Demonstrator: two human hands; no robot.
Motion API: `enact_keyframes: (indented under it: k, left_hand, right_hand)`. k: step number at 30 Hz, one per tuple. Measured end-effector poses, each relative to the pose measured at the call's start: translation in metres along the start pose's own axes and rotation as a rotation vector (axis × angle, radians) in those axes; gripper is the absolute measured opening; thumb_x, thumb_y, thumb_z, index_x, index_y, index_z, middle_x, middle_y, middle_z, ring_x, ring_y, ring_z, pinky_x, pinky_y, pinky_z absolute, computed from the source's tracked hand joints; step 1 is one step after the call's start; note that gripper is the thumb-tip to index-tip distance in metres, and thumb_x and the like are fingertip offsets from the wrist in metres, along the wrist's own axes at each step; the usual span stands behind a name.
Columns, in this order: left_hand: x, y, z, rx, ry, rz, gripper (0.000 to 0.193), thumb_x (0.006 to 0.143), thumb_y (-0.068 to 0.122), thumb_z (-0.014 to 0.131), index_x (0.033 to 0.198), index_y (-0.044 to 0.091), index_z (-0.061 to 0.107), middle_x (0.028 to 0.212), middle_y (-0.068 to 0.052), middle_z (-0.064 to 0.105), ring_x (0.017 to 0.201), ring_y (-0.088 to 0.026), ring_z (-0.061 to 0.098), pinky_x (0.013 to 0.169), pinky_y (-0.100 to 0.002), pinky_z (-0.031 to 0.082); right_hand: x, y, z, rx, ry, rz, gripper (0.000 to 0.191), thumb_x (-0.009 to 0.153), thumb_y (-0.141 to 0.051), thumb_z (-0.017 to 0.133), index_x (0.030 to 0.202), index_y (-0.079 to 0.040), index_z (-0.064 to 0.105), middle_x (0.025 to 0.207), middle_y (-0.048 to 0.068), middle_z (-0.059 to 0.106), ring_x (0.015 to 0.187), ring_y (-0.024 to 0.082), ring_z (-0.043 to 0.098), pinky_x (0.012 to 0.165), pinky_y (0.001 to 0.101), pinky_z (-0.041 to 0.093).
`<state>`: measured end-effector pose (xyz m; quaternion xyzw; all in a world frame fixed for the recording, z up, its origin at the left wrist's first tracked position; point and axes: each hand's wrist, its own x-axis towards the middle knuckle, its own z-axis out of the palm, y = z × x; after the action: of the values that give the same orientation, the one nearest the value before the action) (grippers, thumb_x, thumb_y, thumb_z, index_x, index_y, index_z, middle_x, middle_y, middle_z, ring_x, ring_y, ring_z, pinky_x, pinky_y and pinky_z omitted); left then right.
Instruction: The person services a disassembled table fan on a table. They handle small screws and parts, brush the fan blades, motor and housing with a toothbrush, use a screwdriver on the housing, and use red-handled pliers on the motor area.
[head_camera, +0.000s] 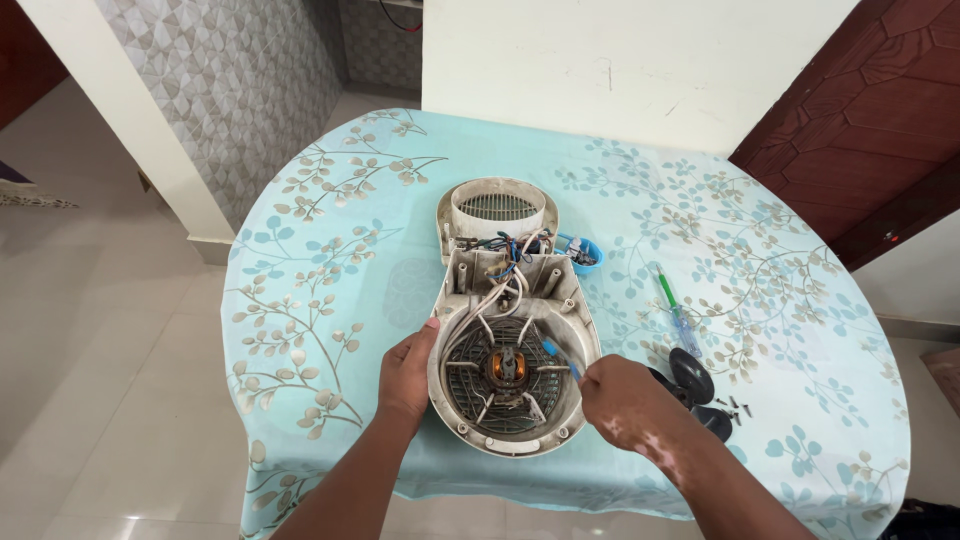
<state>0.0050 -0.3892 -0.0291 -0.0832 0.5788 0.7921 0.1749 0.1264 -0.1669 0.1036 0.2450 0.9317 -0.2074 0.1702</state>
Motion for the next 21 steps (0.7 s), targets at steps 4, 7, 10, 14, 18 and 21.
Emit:
enact_keyframes:
  k: [4, 7, 10, 14, 18, 21]
  left_hand:
    - [0.002, -0.002, -0.002, 0.024, 0.016, -0.01, 0.052, 0.092, 0.047, 0.067, 0.102, -0.001, 0.08, 0.086, -0.004, 0.076, 0.076, -0.01, 0.064, 0.074, -0.027, 0.051]
    - [0.003, -0.003, -0.002, 0.007, 0.01, -0.005, 0.05, 0.092, 0.047, 0.067, 0.102, -0.001, 0.08, 0.086, -0.003, 0.076, 0.076, -0.01, 0.064, 0.074, -0.027, 0.051]
    - [0.004, -0.004, -0.003, -0.005, 0.003, -0.002, 0.049, 0.092, 0.046, 0.067, 0.102, 0.0, 0.08, 0.086, -0.003, 0.077, 0.076, -0.01, 0.065, 0.075, -0.027, 0.051]
    - [0.005, -0.005, -0.002, -0.005, 0.004, -0.005, 0.049, 0.091, 0.046, 0.067, 0.103, 0.0, 0.08, 0.087, -0.003, 0.077, 0.076, -0.01, 0.065, 0.075, -0.027, 0.051]
    - [0.005, -0.006, -0.003, 0.007, 0.006, 0.006, 0.051, 0.093, 0.046, 0.068, 0.102, -0.003, 0.08, 0.086, -0.004, 0.076, 0.076, -0.01, 0.063, 0.074, -0.027, 0.05]
    - [0.004, -0.005, -0.003, 0.01, 0.009, 0.011, 0.05, 0.092, 0.046, 0.067, 0.103, -0.001, 0.08, 0.087, -0.004, 0.077, 0.076, -0.01, 0.064, 0.075, -0.027, 0.051]
  right_hand:
    - [-0.003, -0.007, 0.0, 0.004, 0.022, 0.08, 0.034, 0.099, -0.027, 0.051, 0.098, 0.0, 0.072, 0.089, 0.025, 0.075, 0.083, 0.041, 0.075, 0.08, 0.0484, 0.057]
    - [0.003, -0.018, -0.001, 0.003, 0.024, 0.084, 0.035, 0.101, -0.024, 0.049, 0.093, 0.003, 0.069, 0.083, 0.025, 0.074, 0.072, 0.037, 0.075, 0.071, 0.047, 0.056]
    - [0.01, -0.027, -0.004, 0.176, -0.033, 0.056, 0.035, 0.097, -0.019, 0.053, 0.083, 0.007, 0.072, 0.071, 0.021, 0.073, 0.057, 0.029, 0.069, 0.058, 0.0437, 0.055]
    - [0.012, -0.035, -0.005, 0.308, -0.015, 0.046, 0.038, 0.098, -0.022, 0.052, 0.078, 0.005, 0.072, 0.063, 0.015, 0.069, 0.049, 0.023, 0.062, 0.051, 0.0399, 0.051]
    - [0.007, -0.035, -0.005, 0.327, -0.041, 0.041, 0.035, 0.097, -0.017, 0.051, 0.077, 0.005, 0.07, 0.061, 0.014, 0.068, 0.047, 0.024, 0.061, 0.049, 0.0411, 0.05]
    - [-0.003, -0.034, -0.004, 0.273, -0.02, 0.008, 0.037, 0.097, -0.019, 0.051, 0.077, 0.005, 0.069, 0.06, 0.015, 0.068, 0.047, 0.023, 0.063, 0.048, 0.0413, 0.051]
